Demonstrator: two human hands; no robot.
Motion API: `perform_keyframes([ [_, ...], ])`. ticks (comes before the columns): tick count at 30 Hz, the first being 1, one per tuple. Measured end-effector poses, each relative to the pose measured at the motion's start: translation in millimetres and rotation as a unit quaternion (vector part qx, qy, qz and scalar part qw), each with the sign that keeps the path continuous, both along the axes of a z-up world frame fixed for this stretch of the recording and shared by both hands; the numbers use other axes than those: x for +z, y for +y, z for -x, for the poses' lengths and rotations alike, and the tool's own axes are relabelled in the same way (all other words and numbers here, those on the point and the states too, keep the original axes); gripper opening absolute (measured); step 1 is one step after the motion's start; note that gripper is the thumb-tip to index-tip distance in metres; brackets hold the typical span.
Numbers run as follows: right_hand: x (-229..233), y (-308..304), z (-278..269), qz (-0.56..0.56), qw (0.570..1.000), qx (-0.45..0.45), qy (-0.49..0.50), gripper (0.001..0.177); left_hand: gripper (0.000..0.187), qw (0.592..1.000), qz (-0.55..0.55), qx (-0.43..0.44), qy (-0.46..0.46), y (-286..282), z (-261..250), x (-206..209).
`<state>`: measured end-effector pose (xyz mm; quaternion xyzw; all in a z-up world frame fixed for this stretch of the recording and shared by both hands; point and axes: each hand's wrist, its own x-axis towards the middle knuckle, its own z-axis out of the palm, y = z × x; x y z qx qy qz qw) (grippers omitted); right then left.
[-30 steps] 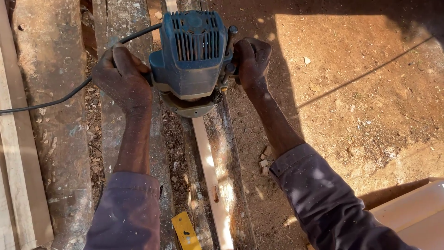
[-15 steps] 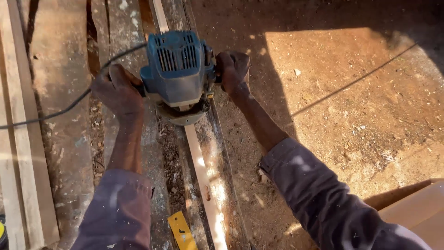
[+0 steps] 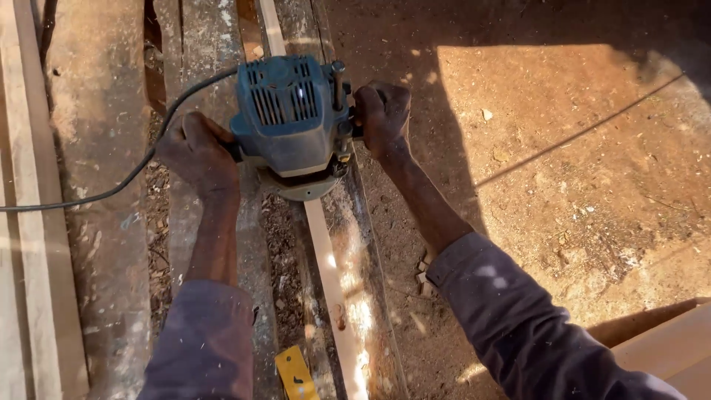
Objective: Using a power router to shape the edge of a wooden plank on a workbench
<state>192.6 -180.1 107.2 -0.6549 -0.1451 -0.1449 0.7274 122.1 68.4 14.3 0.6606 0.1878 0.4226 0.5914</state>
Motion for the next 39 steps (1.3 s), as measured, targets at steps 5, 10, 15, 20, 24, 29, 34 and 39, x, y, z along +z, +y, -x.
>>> perform_keyframes([
  [5,13,-7,-11,-0.034,0.999,0.019,-0.005,0.034,0.052,0.999,-0.023,0.027,0.007,-1,-20,0],
  [10,3,-15,-15,0.11,0.989,-0.039,-0.092,0.034,0.062,0.992,-0.072,-0.027,-0.105,-10,-16,-6],
  [15,-2,-13,-3,0.06,0.997,-0.013,-0.048,0.035,0.059,0.993,-0.095,-0.024,-0.066,-16,2,3],
  [20,-19,-13,-9,0.102,0.991,-0.012,-0.089,0.036,0.059,0.993,-0.099,0.006,-0.07,-12,1,-1],
  [24,-16,-10,-19,0.052,0.996,0.003,-0.076,0.037,0.057,0.995,-0.067,-0.014,-0.07,-11,-6,-3],
  [29,-9,-12,0,0.066,0.997,0.011,-0.032,0.037,0.056,0.996,-0.058,-0.028,-0.058,-14,16,4],
  [34,-6,-25,19,0.077,0.997,0.01,-0.003,0.036,0.054,0.996,-0.063,-0.034,-0.058,-25,31,3],
  [39,-11,-17,-8,0.062,0.997,0.0,-0.048,0.034,0.057,0.993,-0.073,-0.05,-0.084,-12,10,-5],
])
